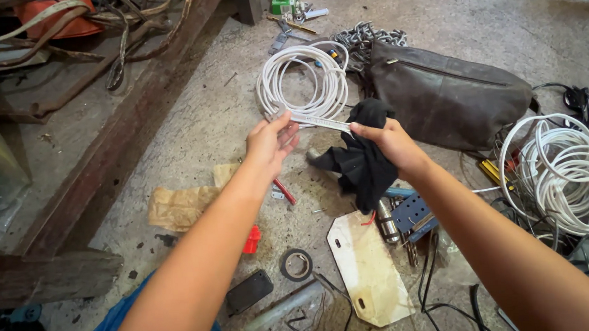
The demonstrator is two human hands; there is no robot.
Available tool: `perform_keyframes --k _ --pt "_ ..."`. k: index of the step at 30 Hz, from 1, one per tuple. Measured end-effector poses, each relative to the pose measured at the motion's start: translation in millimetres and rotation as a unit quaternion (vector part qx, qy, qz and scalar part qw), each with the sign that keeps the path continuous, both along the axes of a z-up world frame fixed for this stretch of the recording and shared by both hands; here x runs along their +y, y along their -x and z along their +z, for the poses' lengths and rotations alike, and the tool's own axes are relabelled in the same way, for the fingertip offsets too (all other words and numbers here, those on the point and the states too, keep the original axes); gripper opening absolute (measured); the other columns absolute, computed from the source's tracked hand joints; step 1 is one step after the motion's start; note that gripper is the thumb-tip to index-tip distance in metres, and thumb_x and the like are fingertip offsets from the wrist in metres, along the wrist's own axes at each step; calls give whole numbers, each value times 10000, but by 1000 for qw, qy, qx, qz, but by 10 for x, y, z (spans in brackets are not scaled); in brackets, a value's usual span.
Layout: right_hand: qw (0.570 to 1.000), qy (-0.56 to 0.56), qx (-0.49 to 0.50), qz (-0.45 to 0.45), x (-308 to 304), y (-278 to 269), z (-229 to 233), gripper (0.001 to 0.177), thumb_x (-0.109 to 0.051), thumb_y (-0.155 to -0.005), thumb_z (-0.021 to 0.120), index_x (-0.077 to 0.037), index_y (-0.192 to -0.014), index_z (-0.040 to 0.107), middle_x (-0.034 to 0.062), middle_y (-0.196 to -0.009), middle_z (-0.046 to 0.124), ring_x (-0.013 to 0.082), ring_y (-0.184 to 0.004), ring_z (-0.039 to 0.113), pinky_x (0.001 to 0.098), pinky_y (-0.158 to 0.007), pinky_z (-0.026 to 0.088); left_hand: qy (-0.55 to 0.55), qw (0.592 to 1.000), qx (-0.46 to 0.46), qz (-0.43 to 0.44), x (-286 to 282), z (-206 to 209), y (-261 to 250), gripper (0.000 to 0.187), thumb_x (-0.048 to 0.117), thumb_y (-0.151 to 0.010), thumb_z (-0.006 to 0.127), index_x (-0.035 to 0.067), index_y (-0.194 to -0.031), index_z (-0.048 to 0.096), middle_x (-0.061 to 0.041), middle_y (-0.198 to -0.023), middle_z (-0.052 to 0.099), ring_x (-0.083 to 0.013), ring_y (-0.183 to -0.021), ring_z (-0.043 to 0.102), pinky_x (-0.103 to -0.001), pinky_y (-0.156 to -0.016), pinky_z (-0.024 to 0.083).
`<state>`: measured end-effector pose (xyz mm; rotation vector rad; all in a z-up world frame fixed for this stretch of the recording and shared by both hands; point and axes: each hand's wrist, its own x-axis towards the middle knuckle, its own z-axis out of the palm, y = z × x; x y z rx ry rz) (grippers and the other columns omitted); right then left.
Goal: Organizing and inspecting various tools, wires, and electronic components on a shelf and on the floor.
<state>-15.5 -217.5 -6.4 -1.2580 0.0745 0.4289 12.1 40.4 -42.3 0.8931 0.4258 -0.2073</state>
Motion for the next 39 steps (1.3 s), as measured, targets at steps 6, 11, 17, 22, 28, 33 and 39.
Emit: perform_keyframes --k 6,11,17,22,28,33,39 --pt "979 95 -140 -114 112 3 -75 216 -127 -862 807 -44 -1029 699 3 -939 730 91 -817 675 270 -756 564 1 1000 13 -14 61 -77 48 212 165 -851 813 99 -996 673 -50 -978 722 -188 -946 702 -344 -832 536" --pt "922 299 -186 -159 90 54 -151 391 -233 -788 882 4 -1050 715 88 -1002 779 139 -883 706 304 -842 569 -53 996 -41 -56 62 -85 172 212 186 -836 798 141 -1008 683 2 -1004 755 -123 -947 720 -270 -799 523" --pt "814 578 -53 18 -68 -211 -333 681 -438 -639 899 79 -1051 734 238 -1035 746 331 -988 732 410 -902 553 -169 981 -96 5 -195 -334 68 144 136 -840 835 71 -874 712 -8 -813 723 -101 -715 687 -235 -616 481" --pt "744 655 -10 131 -69 -375 -4 910 -466 -568 935 75 -1239 645 278 -1198 688 372 -1104 692 400 -951 539 -227 964 -124 55 -283 -41 -34 133 96 -811 830 26 -818 717 -19 -766 716 -103 -662 689 -238 -592 536" --pt "812 493 -250 188 157 -551 819 925 -367 -643 935 -33 -1398 517 207 -1311 640 330 -1222 624 394 -1019 496 -340 924 -161 63 -49 924 -44 161 113 -811 830 -2 -838 721 -51 -754 730 -101 -669 684 -251 -624 545" --pt "881 315 -223 272 399 -598 1722 762 -183 -724 841 -91 -1419 541 121 -1259 694 233 -1152 681 370 -960 544 -256 941 -205 77 268 1562 2 137 97 -817 807 3 -861 718 -48 -809 738 -109 -701 719 -262 -672 600" --pt "903 109 -244 336 730 -538 2648 664 -132 -792 763 -61 -1412 535 99 -1215 691 206 -1053 722 331 -926 602 -321 922 -184 113 644 2565 261 140 139 -853 802 30 -870 716 -37 -822 744 -105 -719 719 -218 -629 498"
